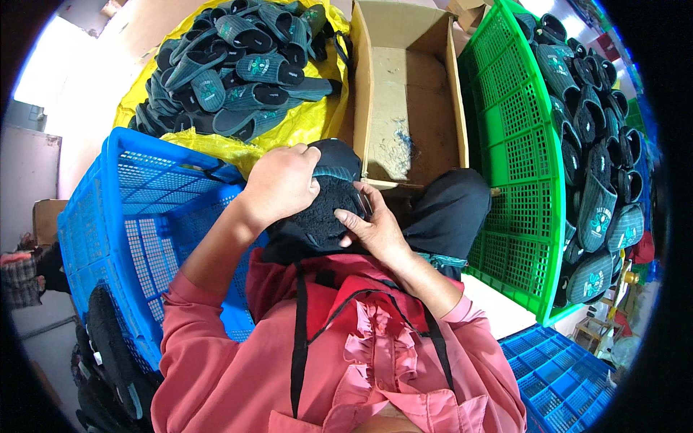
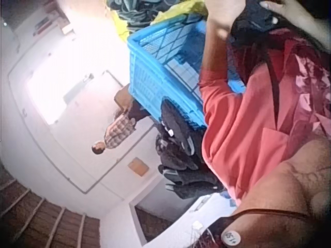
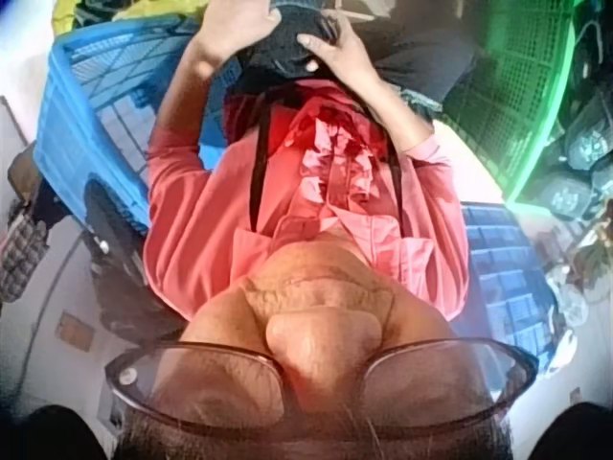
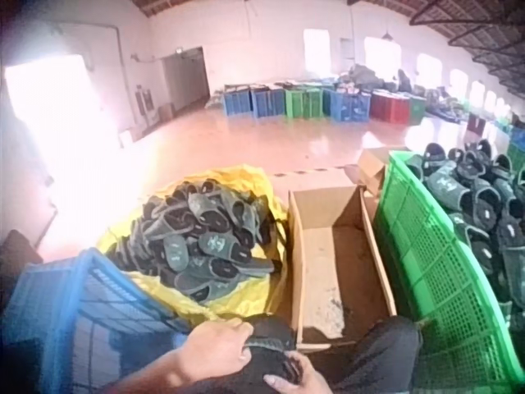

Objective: The person sits on the floor and trims excess material from the edges of dark-colored slippers using a small blade. They pick up each slipper, scrape the edges, and place the finished items into a blue crate.

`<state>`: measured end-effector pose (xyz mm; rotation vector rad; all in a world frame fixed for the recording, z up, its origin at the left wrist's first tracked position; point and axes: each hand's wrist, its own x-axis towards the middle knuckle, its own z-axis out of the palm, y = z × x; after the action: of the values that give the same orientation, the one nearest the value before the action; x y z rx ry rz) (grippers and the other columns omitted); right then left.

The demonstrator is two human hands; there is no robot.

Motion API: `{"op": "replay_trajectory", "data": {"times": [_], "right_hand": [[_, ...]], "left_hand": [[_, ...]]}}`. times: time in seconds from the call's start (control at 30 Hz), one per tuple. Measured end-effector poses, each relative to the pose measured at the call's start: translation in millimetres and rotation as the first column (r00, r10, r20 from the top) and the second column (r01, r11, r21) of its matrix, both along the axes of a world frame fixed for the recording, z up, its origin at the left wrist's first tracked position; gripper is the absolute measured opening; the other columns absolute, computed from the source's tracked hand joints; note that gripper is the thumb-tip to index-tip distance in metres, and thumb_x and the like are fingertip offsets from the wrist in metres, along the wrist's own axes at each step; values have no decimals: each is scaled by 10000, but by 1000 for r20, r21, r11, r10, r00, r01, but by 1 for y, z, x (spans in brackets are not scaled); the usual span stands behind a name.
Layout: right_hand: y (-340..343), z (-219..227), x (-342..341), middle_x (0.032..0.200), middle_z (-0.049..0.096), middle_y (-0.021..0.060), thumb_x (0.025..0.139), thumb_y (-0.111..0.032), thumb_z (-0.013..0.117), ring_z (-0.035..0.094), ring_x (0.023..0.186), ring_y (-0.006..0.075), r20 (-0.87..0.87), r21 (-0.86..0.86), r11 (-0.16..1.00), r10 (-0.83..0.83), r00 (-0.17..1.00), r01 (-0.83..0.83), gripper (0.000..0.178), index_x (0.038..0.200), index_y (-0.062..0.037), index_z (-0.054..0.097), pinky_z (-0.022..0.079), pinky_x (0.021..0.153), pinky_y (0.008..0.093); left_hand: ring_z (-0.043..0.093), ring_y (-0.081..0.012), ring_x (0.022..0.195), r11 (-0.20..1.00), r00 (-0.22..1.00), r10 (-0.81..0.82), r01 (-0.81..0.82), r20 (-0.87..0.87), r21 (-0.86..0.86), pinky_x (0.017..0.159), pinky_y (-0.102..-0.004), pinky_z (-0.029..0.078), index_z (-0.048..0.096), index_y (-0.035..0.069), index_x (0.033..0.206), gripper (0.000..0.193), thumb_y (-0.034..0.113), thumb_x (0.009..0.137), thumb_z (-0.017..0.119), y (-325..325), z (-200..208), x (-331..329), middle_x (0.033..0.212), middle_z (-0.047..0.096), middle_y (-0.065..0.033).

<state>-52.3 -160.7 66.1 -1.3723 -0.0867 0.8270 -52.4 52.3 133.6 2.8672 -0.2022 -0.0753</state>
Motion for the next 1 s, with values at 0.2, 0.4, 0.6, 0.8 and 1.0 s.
{"op": "replay_trajectory", "data": {"times": [0.2, 0.4, 0.6, 0.8, 1.0], "right_hand": [[16, 4, -12, 1094, 623, 142, 929, -116, 675, 584, 653, 126, -175, 11, 992, -118, 977, 122, 729, 1491, -7, 224, 501, 536, 254], [25, -5, -10, 1113, 625, 86, 939, -93, 649, 607, 876, 151, -216, 50, 972, -212, 953, 228, 586, 1437, -38, 345, 515, 741, 277], [36, -4, -4, 1209, 593, 91, 922, -18, 640, 565, 1082, 170, -237, 70, 940, -309, 921, 334, 536, 1401, -37, 403, 461, 942, 291], [47, -19, -1, 1191, 595, 77, 899, 13, 644, 564, 1069, 166, -196, 66, 943, -307, 931, 325, 487, 1353, -43, 476, 451, 954, 281], [44, -38, 1, 1097, 622, 50, 924, -62, 650, 578, 932, 125, -82, 125, 952, -270, 959, 279, 444, 1338, -49, 493, 482, 827, 258]], "left_hand": [[662, -391, 801, 981, 983, -112, 133, -143, 141, 728, -484, 536, 677, 24, 908, 256, 264, 825, 649, -4, 0, 11, 875, 664, -205], [674, -386, 829, 966, 902, -194, 245, -387, 87, 731, -483, 538, 670, 22, 940, 331, 341, 873, 615, 1, -4, 45, 854, 689, -203], [686, -300, 733, 905, 933, -359, 348, 4, 244, 616, -403, 547, 582, 54, 841, 110, 154, 796, 585, -11, -27, 30, 755, 658, -120], [637, -250, 644, 889, 859, -455, 425, 235, 170, 568, -382, 517, 561, 69, 834, 109, 169, 800, 584, -10, -40, 9, 695, 607, -69], [613, -253, 637, 911, 859, -409, 405, 308, 79, 559, -386, 495, 561, 88, 852, 96, 161, 798, 593, -14, -43, 2, 687, 571, -56]]}}
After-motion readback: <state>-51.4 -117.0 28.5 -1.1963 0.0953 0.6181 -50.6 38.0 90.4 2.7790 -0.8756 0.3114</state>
